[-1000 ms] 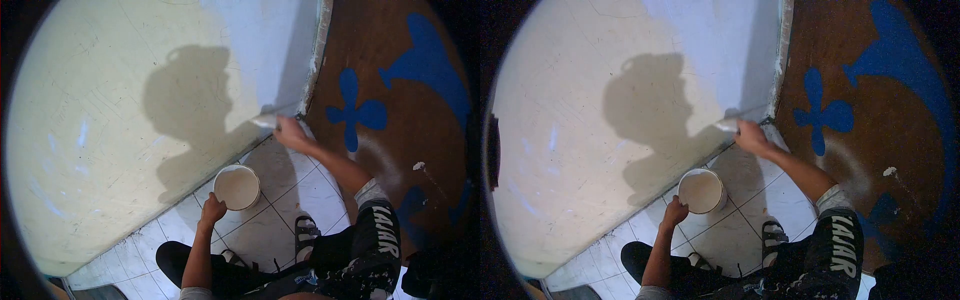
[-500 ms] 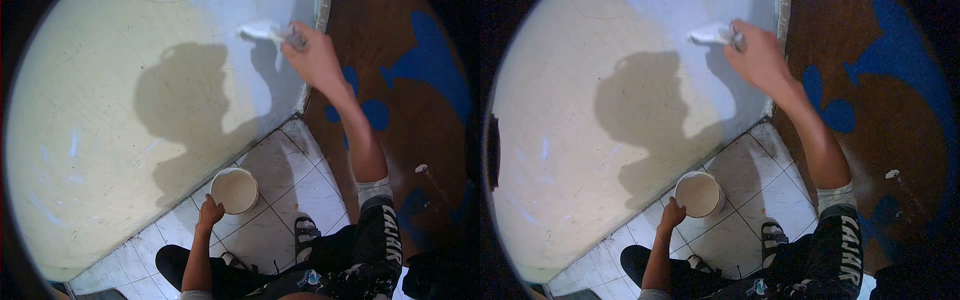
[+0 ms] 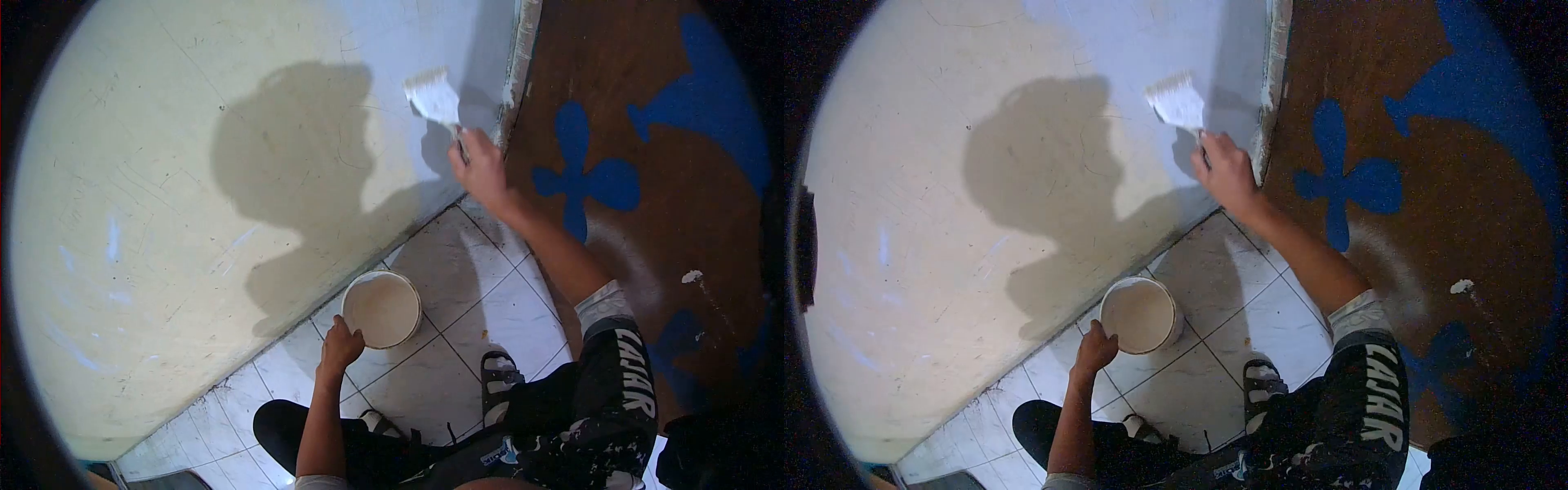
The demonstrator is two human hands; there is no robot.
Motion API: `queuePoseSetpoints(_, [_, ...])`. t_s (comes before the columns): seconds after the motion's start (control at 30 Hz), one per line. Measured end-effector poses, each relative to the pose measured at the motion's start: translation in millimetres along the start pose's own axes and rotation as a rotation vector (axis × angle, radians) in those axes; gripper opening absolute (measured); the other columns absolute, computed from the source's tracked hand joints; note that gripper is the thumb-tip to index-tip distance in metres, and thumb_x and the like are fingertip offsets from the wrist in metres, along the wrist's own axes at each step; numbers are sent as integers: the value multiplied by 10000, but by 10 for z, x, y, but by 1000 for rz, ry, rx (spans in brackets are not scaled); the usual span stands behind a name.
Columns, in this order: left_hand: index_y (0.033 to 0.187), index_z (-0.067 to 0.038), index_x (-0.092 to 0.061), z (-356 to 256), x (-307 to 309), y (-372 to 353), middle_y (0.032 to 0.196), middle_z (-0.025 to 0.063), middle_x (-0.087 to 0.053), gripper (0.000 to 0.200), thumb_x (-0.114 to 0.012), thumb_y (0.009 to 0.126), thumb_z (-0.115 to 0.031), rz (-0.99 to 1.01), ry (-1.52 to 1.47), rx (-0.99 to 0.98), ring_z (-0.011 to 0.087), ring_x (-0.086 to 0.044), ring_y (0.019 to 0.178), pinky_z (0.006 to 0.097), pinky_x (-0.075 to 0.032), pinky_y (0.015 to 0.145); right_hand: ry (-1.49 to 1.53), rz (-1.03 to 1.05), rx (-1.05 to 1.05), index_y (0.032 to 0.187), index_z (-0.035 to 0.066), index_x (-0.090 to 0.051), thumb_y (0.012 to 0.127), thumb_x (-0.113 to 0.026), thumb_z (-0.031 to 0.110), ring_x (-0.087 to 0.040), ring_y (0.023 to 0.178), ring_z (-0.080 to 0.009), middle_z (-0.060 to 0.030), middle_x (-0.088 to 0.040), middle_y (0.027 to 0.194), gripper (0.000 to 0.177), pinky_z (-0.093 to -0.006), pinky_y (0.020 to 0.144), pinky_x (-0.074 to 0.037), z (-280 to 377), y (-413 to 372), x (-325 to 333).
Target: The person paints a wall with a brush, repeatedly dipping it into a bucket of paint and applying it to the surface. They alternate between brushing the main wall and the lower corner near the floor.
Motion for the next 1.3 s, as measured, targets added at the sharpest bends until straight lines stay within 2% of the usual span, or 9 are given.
queuePoseSetpoints(0.2, [1114,113,-405,12,-32,-44,983,386,-611,454,-583,823,-187,0,-32,-6,515,-612,950,530,-496,859,32,228,-107,1040,8,-570,842,-610,118,-610,658,-404,-223,-587,800,230,-481,596,-503,-33,-599,12])
queuePoseSetpoints(0.37, [1127,97,-454,199,-155,5,973,361,-625,479,-612,821,-237,-83,-116,-35,488,-623,955,508,-506,832,-24,783,-505,1082,11,-570,828,-616,120,-650,815,-404,-238,-643,868,280,-490,703,-516,180,-687,174])
queuePoseSetpoints(0.63, [1083,111,-461,142,-95,-66,967,395,-607,446,-591,818,-223,-86,-156,-30,523,-605,949,533,-487,847,8,647,-457,1041,38,-655,782,-675,133,-673,826,-351,-215,-676,838,276,-430,725,-511,290,699,445])
queuePoseSetpoints(0.73, [1088,116,-454,101,-64,-61,965,394,-607,459,-601,815,-223,-68,-145,-40,523,-606,945,530,-491,845,-35,564,-414,931,29,-669,782,-699,167,-670,853,-367,-214,-677,878,205,-429,760,-522,354,971,585])
queuePoseSetpoints(0.93, [1125,114,-471,87,-121,2,978,348,-630,517,-648,813,-259,-80,-68,-28,460,-634,954,489,-509,827,39,196,-363,927,23,-639,791,-679,185,-669,818,-360,-203,-667,816,215,-418,734,-512,374,1303,868])
queuePoseSetpoints(1.0, [1113,115,-470,112,-136,21,960,345,-632,510,-644,817,-262,-94,-81,-17,470,-633,943,493,-511,812,122,0,-223,980,3,-639,800,-702,184,-614,698,-131,-118,-668,754,263,-323,641,-488,479,1424,942])
queuePoseSetpoints(1.13, [1086,110,-472,143,-126,29,943,345,-632,488,-639,819,-263,-101,-92,-25,469,-636,932,493,-515,791,200,-72,-263,992,2,-629,808,-684,167,-663,716,-195,-158,-676,791,253,-348,653,-504,643,1325,792])
queuePoseSetpoints(1.2, [1074,107,-470,170,-137,40,931,342,-634,485,-637,823,-272,-111,-100,-48,465,-640,915,498,-516,778,59,98,-302,994,6,-618,827,-655,156,-683,760,-309,-206,-668,849,228,-378,666,-518,554,971,473])
queuePoseSetpoints(1.3, [1069,106,-471,120,-115,16,904,335,-639,482,-634,829,-278,-119,-117,-33,464,-645,894,493,-518,771,-7,82,-133,961,15,-590,843,-625,155,-634,714,-404,-221,-620,792,186,-454,618,-510,371,87,12])
Point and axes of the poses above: each hand's wrist, its own y-axis towards the middle knuckle, its own x-axis out of the back of the hand, z = x × y, the point moved 2 cm from there along y, towards the middle knuckle
